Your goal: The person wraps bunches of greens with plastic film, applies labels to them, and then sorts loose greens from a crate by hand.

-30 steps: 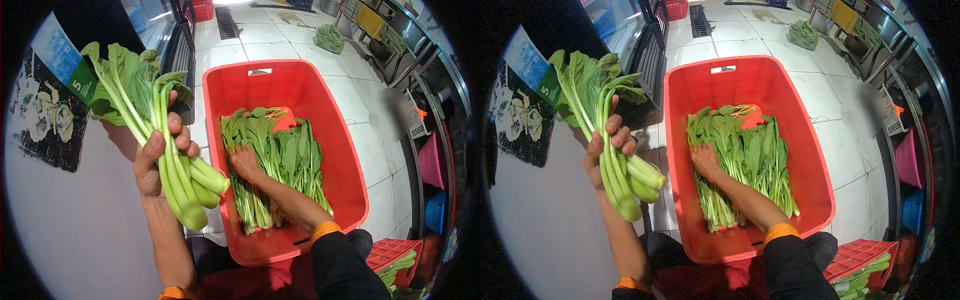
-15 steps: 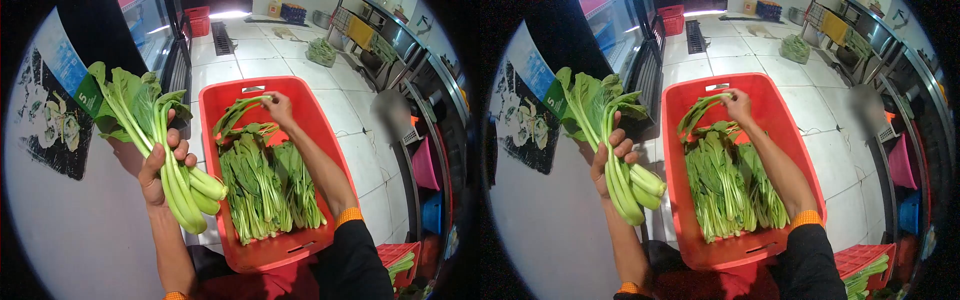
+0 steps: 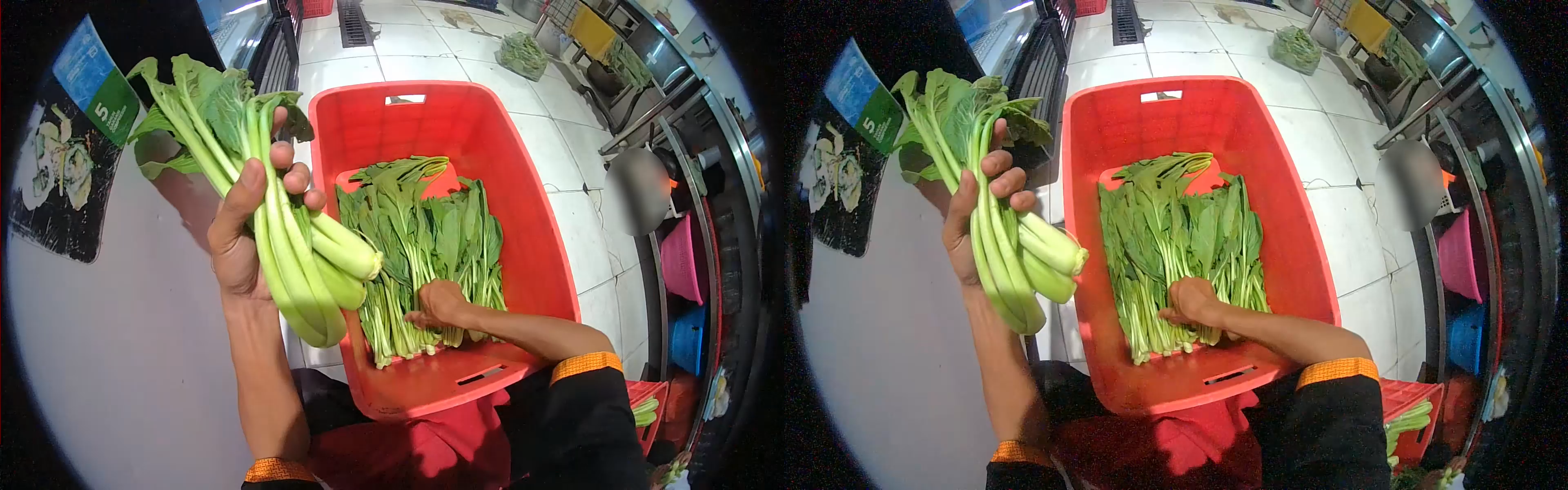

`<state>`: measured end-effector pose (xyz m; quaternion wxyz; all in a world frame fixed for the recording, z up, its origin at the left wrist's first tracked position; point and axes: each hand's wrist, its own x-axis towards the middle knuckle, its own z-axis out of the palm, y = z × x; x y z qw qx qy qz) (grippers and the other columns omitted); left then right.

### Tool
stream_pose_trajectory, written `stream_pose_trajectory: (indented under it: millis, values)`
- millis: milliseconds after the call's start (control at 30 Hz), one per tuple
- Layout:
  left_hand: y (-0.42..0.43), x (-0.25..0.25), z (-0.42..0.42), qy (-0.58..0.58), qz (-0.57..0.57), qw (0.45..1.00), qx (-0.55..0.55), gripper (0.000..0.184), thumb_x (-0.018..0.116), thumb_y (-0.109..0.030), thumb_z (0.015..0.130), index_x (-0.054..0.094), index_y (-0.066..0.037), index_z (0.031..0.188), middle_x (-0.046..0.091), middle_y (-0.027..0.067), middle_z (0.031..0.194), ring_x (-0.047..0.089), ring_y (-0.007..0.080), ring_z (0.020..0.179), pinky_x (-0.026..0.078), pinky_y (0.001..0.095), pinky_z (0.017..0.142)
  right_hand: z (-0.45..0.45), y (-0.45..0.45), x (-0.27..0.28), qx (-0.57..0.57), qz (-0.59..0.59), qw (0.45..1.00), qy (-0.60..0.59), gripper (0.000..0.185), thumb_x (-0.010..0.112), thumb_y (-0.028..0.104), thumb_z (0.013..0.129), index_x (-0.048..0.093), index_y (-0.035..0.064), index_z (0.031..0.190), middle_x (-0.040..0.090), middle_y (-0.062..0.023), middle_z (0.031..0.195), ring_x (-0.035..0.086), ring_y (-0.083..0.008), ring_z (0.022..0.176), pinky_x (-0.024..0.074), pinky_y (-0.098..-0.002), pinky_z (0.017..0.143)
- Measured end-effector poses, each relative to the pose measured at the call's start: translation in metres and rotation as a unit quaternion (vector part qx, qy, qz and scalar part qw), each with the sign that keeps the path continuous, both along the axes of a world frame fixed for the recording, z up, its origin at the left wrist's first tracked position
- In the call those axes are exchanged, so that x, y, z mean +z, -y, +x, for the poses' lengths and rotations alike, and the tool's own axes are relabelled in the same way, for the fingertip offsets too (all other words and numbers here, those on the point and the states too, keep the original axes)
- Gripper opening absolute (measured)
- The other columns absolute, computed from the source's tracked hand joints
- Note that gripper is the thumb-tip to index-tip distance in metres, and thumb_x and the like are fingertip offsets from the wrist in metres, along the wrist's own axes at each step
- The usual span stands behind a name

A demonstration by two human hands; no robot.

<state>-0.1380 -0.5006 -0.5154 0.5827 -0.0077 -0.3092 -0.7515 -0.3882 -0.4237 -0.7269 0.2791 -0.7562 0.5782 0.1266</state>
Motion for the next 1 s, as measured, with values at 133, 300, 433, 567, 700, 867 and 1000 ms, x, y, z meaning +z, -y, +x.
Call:
stream_pose_trajectory:
  millis: [133,300,433,567,700,867,1000]
  values:
    - [-0.005,0.003,0.004,-0.011,0.008,1.000,0.002,0.055,0.056,-0.015,0.091,0.029,0.002,0.137,0.057,0.0062,0.100,0.059,0.0163,0.087,0.057,0.0348,0.079,-0.006,0.003,0.018,-0.028,-0.032,0.999,0.012,0.038,0.066,0.030,0.072,0.055,-0.0029,0.058,0.054,-0.0197,0.052,0.055,-0.0340,0.047,0.0475,-0.0436,0.049]
    - [-0.006,0.003,0.004,-0.009,0.006,1.000,-0.006,0.053,0.056,-0.016,0.092,0.031,-0.002,0.136,0.059,0.0073,0.101,0.061,0.0178,0.087,0.059,0.0369,0.078,-0.029,0.015,0.099,-0.232,-0.173,0.941,0.174,0.023,0.060,0.013,0.083,0.056,-0.0083,0.090,0.063,-0.0247,0.076,0.065,-0.0336,0.065,0.0524,-0.0427,0.058]
    - [0.001,-0.008,-0.008,-0.054,0.052,0.996,-0.048,0.049,0.058,-0.027,0.091,0.039,-0.006,0.132,0.060,0.0118,0.107,0.062,0.0229,0.092,0.058,0.0397,0.079,-0.044,0.036,0.139,-0.176,-0.412,0.860,0.245,0.025,0.057,-0.005,0.083,0.058,-0.0061,0.108,0.062,-0.0222,0.090,0.065,-0.0305,0.074,0.0538,-0.0372,0.064]
    - [0.002,-0.019,-0.029,-0.038,0.104,0.991,-0.075,0.044,0.057,-0.026,0.092,0.043,-0.009,0.130,0.060,0.0136,0.112,0.063,0.0256,0.100,0.058,0.0391,0.079,-0.045,0.051,0.180,-0.096,-0.495,0.817,0.280,0.033,0.057,-0.006,0.083,0.058,-0.0011,0.116,0.062,-0.0189,0.097,0.065,-0.0283,0.081,0.0529,-0.0341,0.068]
    - [0.005,-0.035,-0.035,-0.052,0.099,0.986,-0.121,0.042,0.058,-0.025,0.092,0.045,-0.008,0.128,0.062,0.0120,0.108,0.063,0.0233,0.099,0.058,0.0375,0.080,-0.038,0.050,0.217,-0.140,-0.533,0.778,0.302,0.036,0.060,-0.003,0.083,0.057,-0.0015,0.118,0.062,-0.0185,0.095,0.065,-0.0277,0.082,0.0523,-0.0346,0.071]
    - [-0.006,-0.040,-0.069,0.027,0.166,0.980,-0.106,0.052,0.053,-0.034,0.094,0.037,-0.003,0.133,0.045,0.0206,0.134,0.048,0.0317,0.122,0.044,0.0440,0.101,-0.015,0.026,0.252,-0.089,-0.619,0.711,0.321,0.037,0.063,-0.005,0.076,0.059,-0.0003,0.112,0.063,-0.0186,0.102,0.065,-0.0299,0.090,0.0533,-0.0351,0.076]
    - [-0.009,-0.043,-0.084,0.025,0.174,0.977,-0.117,0.056,0.052,-0.035,0.094,0.032,-0.002,0.134,0.040,0.0215,0.138,0.046,0.0306,0.125,0.040,0.0434,0.104,-0.002,-0.014,0.217,0.099,-0.559,0.774,0.280,0.042,0.069,-0.003,0.070,0.059,0.0018,0.111,0.057,-0.0207,0.119,0.060,-0.0353,0.105,0.0513,-0.0391,0.084]
